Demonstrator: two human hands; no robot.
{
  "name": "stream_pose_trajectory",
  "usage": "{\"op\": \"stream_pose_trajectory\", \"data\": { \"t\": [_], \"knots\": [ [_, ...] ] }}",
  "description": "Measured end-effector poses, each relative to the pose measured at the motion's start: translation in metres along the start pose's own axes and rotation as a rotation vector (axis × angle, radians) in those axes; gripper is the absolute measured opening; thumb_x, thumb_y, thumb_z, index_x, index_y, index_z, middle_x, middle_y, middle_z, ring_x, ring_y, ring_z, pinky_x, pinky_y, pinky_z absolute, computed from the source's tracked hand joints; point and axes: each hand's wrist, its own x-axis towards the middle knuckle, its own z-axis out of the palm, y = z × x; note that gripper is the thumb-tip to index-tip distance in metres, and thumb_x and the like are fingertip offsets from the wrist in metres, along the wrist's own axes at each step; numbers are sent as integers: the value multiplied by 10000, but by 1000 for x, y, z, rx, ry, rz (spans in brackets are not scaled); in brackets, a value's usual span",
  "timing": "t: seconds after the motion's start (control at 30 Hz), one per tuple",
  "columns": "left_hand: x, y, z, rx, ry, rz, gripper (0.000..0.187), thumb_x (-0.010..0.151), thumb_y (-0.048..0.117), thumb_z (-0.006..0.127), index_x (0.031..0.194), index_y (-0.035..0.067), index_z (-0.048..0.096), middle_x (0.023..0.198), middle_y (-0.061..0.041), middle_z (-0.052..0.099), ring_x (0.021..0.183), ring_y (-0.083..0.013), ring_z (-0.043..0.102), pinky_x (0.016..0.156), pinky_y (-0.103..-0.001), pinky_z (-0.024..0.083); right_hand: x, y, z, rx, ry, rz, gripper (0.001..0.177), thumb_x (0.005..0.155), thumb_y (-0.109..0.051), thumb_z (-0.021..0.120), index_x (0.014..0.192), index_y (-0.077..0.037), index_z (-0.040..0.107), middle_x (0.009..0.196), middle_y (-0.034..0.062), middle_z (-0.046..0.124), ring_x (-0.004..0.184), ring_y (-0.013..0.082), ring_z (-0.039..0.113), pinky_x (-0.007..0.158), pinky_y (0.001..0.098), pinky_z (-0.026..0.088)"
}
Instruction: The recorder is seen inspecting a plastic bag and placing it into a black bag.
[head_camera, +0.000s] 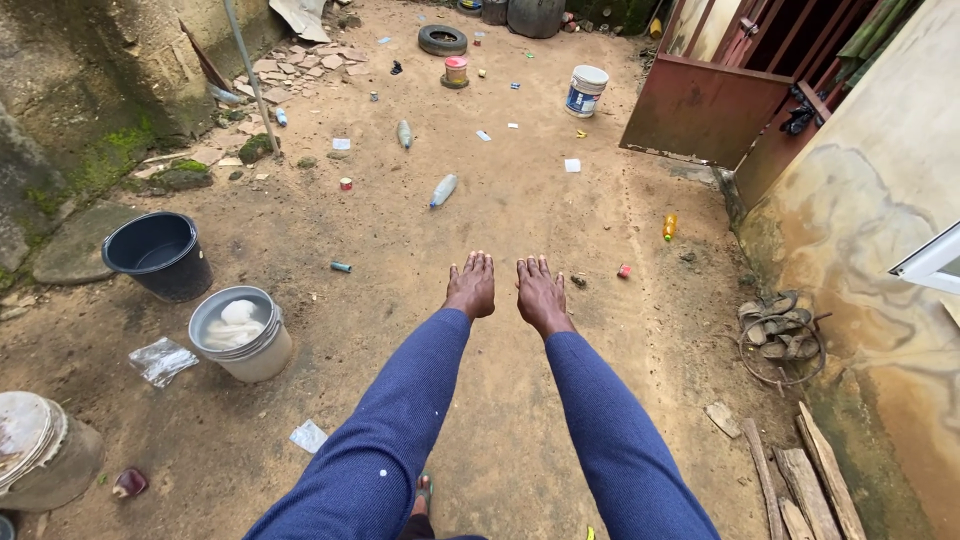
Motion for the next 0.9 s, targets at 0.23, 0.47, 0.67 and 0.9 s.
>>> {"op": "stream_pose_trajectory", "data": {
  "t": [0.23,0.47,0.67,0.9],
  "knots": [
    [52,-9,3,14,-36,0,818,912,64,484,1634,27,103,1733,-139,81,1602,-270,79,1269,-561,147,37,7,4,2,-23,23,536,1076,-269,350,1589,-117,313,1689,86,245,1572,283,169,1239,600,184],
    [117,-38,-15,17,-4,21,832,911,118,516,1631,20,112,1729,-141,95,1603,-270,88,1267,-567,145,106,-1,-3,50,-26,62,601,1056,-329,439,1588,-84,306,1691,93,247,1576,284,177,1233,606,194],
    [163,-75,-34,61,-18,20,848,903,107,528,1635,21,108,1732,-143,91,1603,-268,91,1267,-561,151,157,-19,-8,62,-50,87,625,1059,-366,438,1592,-75,287,1692,105,234,1577,289,172,1231,606,204],
    [196,-93,-42,67,-45,21,854,896,89,521,1631,22,92,1729,-143,76,1601,-264,75,1269,-548,142,193,-26,1,52,-61,100,641,1059,-377,436,1595,-64,272,1695,111,226,1580,287,165,1232,604,203]
  ]
}}
